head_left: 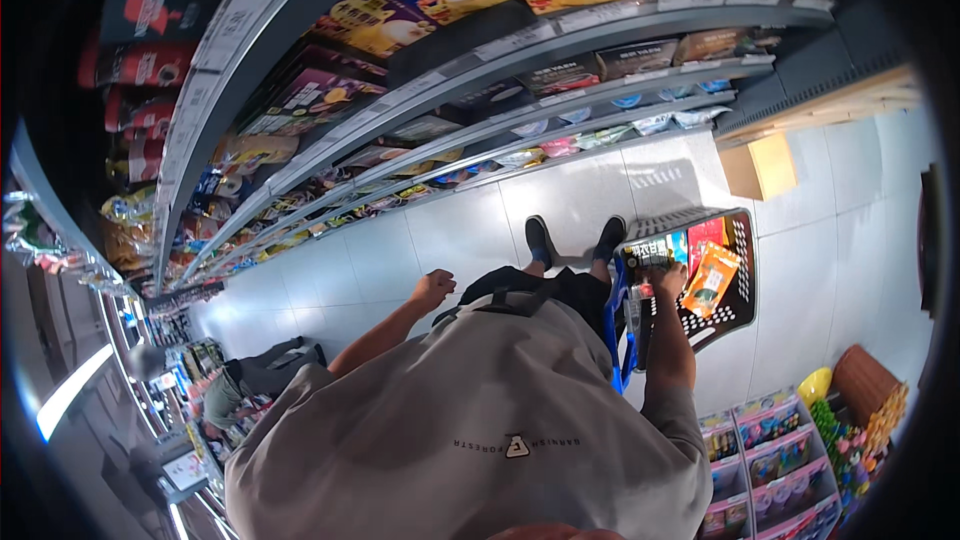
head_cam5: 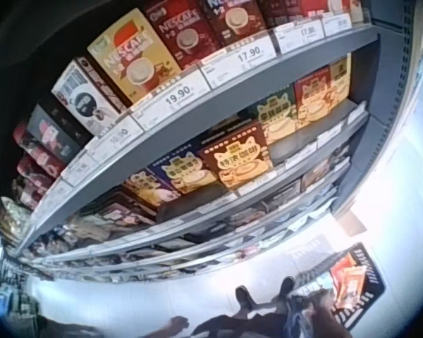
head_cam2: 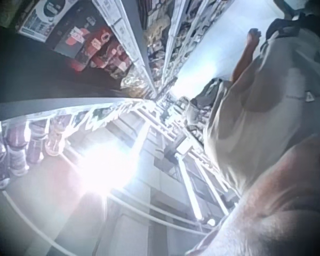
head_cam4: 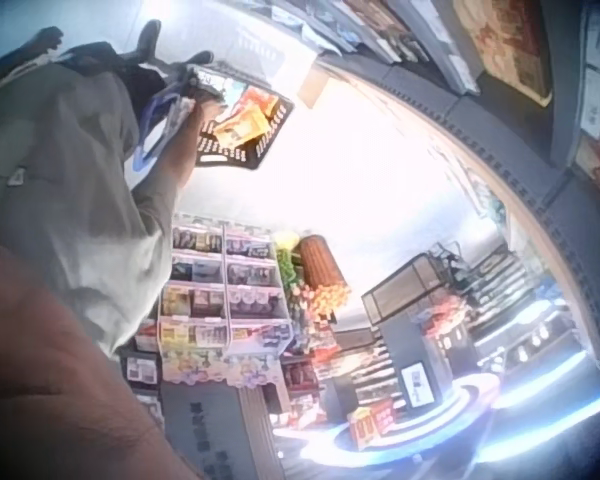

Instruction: Selecting and inspecting boxes of coffee from a supermarket shelf and placing them in a shopping basket.

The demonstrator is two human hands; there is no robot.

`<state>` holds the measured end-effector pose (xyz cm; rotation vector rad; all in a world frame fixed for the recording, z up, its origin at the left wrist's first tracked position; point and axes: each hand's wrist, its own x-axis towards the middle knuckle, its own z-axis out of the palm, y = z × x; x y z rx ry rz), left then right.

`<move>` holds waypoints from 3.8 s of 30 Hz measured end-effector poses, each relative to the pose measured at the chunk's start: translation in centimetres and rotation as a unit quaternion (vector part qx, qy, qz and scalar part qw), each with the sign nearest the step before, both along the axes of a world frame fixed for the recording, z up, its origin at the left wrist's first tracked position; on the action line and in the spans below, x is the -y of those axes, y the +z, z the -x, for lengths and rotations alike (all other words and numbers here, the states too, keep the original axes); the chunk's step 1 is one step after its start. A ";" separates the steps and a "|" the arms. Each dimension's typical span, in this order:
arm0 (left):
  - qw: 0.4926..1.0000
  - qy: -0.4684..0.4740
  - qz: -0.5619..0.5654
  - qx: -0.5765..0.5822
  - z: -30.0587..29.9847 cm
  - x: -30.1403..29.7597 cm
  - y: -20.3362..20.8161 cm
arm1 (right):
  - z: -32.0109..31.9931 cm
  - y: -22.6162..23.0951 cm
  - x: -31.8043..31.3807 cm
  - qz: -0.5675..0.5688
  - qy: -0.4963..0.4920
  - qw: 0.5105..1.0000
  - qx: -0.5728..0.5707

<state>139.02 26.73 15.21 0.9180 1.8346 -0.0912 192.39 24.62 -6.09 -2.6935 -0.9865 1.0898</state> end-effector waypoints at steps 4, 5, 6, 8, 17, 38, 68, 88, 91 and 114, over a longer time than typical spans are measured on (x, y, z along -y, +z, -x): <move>1.000 -0.011 -0.014 0.007 0.0 0.0 -1.0 | 0.4 2.4 -0.4 -0.018 0.002 1.000 -0.012; 0.999 -0.015 -0.025 0.014 0.0 0.1 -1.2 | 0.4 2.7 -0.6 0.012 0.009 1.000 0.005; 0.999 -0.013 -0.036 0.028 -0.1 0.0 -1.5 | 0.1 2.4 -0.1 -0.011 0.013 1.000 0.012; 0.998 -0.008 -0.044 0.036 -0.4 -0.4 -1.7 | -0.5 1.6 0.9 -0.024 0.027 0.999 0.032; 0.992 0.053 -0.104 0.038 0.5 -0.8 -3.9 | -0.4 3.7 0.2 0.015 0.155 0.986 0.066; 0.858 0.057 -0.338 0.382 -8.3 -13.5 12.5 | 10.2 37.9 -9.5 -0.432 -0.141 0.793 -0.407; 0.539 0.234 -0.133 0.798 -2.8 -10.5 19.2 | 40.4 47.7 -10.0 -0.467 0.545 0.685 -0.126; 0.633 0.094 -0.723 0.260 9.7 -13.1 22.9 | 41.6 48.4 -20.3 -0.620 0.482 0.595 -0.170; 0.673 0.061 -0.720 0.161 11.0 -15.7 25.1 | 43.0 48.3 -23.3 -0.664 0.415 0.585 -0.210; 0.708 0.005 -0.703 -0.067 15.2 -23.6 20.9 | 45.7 46.7 -29.5 -0.706 0.452 0.540 -0.069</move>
